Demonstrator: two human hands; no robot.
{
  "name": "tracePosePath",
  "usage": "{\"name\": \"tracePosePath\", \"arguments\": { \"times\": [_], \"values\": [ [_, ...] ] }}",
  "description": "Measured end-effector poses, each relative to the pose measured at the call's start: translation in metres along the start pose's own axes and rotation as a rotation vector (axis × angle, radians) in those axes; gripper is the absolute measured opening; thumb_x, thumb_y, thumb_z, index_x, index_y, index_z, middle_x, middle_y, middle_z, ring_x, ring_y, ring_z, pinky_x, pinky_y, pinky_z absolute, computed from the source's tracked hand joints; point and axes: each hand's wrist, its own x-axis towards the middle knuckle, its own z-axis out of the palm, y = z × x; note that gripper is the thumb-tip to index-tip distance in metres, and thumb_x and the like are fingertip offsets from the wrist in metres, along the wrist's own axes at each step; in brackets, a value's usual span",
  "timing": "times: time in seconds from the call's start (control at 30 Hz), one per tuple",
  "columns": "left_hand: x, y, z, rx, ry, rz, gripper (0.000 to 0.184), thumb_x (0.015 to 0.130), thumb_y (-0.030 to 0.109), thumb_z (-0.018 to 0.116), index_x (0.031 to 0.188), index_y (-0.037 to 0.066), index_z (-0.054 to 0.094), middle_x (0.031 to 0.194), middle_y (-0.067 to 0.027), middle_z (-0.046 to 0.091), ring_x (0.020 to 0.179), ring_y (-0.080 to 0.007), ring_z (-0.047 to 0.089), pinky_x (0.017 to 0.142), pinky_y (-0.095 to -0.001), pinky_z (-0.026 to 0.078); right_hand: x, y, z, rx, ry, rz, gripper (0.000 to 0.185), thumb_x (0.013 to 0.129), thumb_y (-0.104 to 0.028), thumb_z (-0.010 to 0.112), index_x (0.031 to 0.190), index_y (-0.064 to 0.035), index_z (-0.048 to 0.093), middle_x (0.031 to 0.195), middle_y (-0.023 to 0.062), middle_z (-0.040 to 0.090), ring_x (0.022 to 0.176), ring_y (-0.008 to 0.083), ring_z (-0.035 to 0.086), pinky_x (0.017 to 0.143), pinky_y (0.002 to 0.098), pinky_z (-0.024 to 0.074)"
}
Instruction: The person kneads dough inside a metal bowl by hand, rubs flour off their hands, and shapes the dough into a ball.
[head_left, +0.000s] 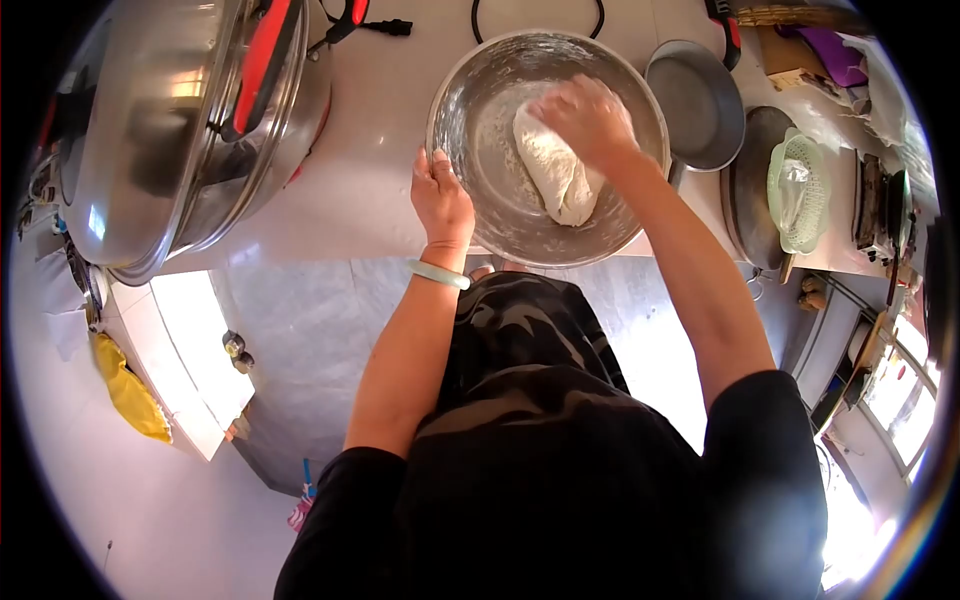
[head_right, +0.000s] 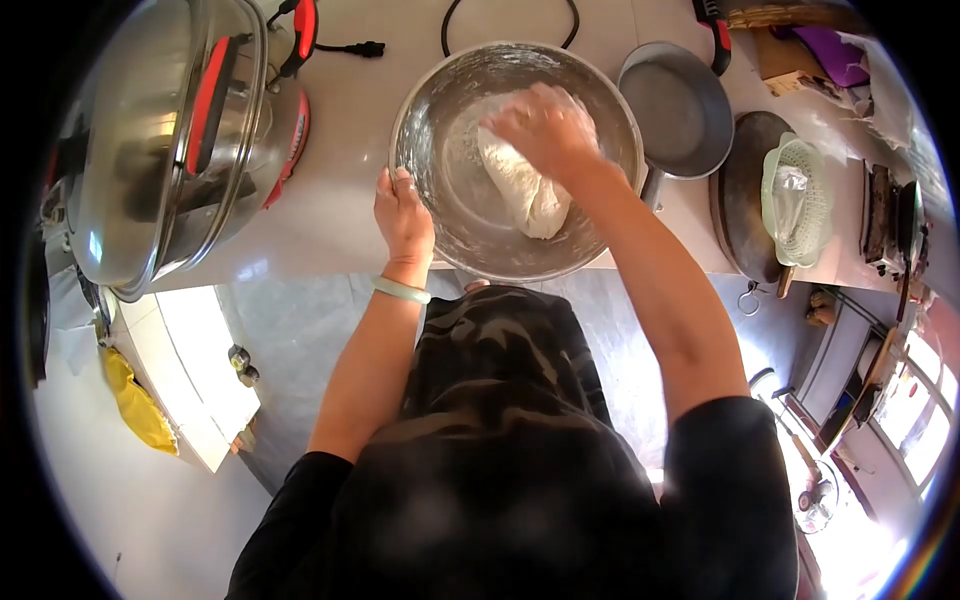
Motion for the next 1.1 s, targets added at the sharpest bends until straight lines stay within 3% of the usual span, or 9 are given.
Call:
{"name": "tracePosePath", "arguments": {
  "times": [0.13,0.27,0.33,0.4,0.47,0.7,0.73,0.83,1.1],
  "values": [
    [0.003,-0.009,0.001,0.037,-0.006,0.062,0.026,0.103,0.016,0.043,0.113,-0.002,0.058,0.077,-0.0079,0.057,0.065,-0.0174,0.05,0.066,-0.0324,0.045,-0.034,-0.038,-0.045,0.059,-0.104,-0.016,0.054,0.093,-0.056,0.052,0.105,-0.0047,0.068,0.08,0.0151,0.07,0.098,0.0342,0.065,0.087,0.0455,0.0494],
    [0.003,-0.005,0.001,-0.011,-0.02,0.048,0.026,0.103,0.016,0.043,0.113,-0.002,0.058,0.077,-0.01,0.058,0.066,-0.0208,0.051,0.067,-0.0348,0.045,0.023,-0.021,-0.005,-0.207,-0.333,-0.132,0.053,0.093,-0.054,0.053,0.107,-0.0048,0.066,0.104,0.0179,0.069,0.101,0.0362,0.063,0.086,0.0473,0.0495],
    [0.004,-0.01,0.002,0.016,0.002,0.09,0.026,0.103,0.016,0.043,0.113,-0.002,0.058,0.078,-0.0113,0.059,0.067,-0.0225,0.052,0.068,-0.036,0.045,0.029,-0.012,-0.003,-0.472,-0.37,-0.627,0.055,0.091,-0.055,0.055,0.112,-0.0044,0.065,0.111,0.0185,0.066,0.105,0.0366,0.063,0.09,0.0461,0.0486],
    [0.003,-0.011,0.0,0.035,-0.029,0.06,0.027,0.103,0.016,0.043,0.114,-0.002,0.058,0.08,-0.0125,0.06,0.069,-0.0233,0.054,0.069,-0.0364,0.046,0.022,-0.007,-0.006,-0.387,-0.499,-0.579,0.055,0.09,-0.053,0.058,0.116,-0.0043,0.063,0.115,0.0184,0.065,0.107,0.0367,0.062,0.094,0.0452,0.0477],
    [0.004,-0.007,-0.001,0.03,-0.043,0.033,0.026,0.102,0.018,0.043,0.109,-0.002,0.058,0.079,-0.0131,0.06,0.07,-0.0243,0.054,0.07,-0.0378,0.045,-0.003,-0.025,-0.026,0.036,-0.662,0.034,0.054,0.088,-0.049,0.062,0.12,-0.0046,0.061,0.114,0.0176,0.065,0.108,0.0366,0.061,0.096,0.0445,0.0467],
    [0.002,-0.014,0.0,0.028,-0.008,0.027,0.027,0.102,0.022,0.045,0.103,-0.002,0.058,0.073,-0.0104,0.056,0.066,-0.0223,0.05,0.066,-0.0373,0.043,-0.055,-0.033,-0.009,-0.429,-0.36,-0.355,0.053,0.085,-0.042,0.063,0.127,-0.0092,0.058,0.113,0.0165,0.064,0.117,0.0334,0.056,0.096,0.0493,0.0469],
    [0.004,-0.018,0.002,0.014,-0.005,0.037,0.027,0.103,0.022,0.044,0.104,-0.001,0.058,0.073,-0.0094,0.056,0.066,-0.0212,0.049,0.065,-0.0364,0.043,-0.064,-0.064,-0.017,-0.295,-0.357,0.074,0.051,0.084,-0.037,0.066,0.129,-0.0135,0.06,0.122,0.0124,0.06,0.124,0.0332,0.05,0.102,0.0534,0.0408],
    [0.005,-0.02,0.004,0.038,0.002,0.04,0.027,0.103,0.022,0.044,0.107,-0.001,0.059,0.072,-0.0068,0.053,0.066,-0.0183,0.047,0.064,-0.0343,0.042,-0.099,-0.015,0.019,-0.197,-0.036,-0.297,0.046,0.082,-0.036,0.067,0.124,-0.017,0.063,0.129,0.0092,0.054,0.122,0.0349,0.048,0.108,0.0542,0.0332],
    [0.001,-0.01,0.001,0.014,-0.029,-0.009,0.027,0.104,0.022,0.043,0.108,0.001,0.059,0.071,-0.0045,0.051,0.065,-0.0159,0.045,0.063,-0.0336,0.042,0.002,-0.019,0.034,-0.334,-0.086,-0.341,0.047,0.083,-0.052,0.062,0.106,-0.0115,0.065,0.117,0.009,0.057,0.113,0.0313,0.053,0.103,0.0516,0.036]
  ]
}}
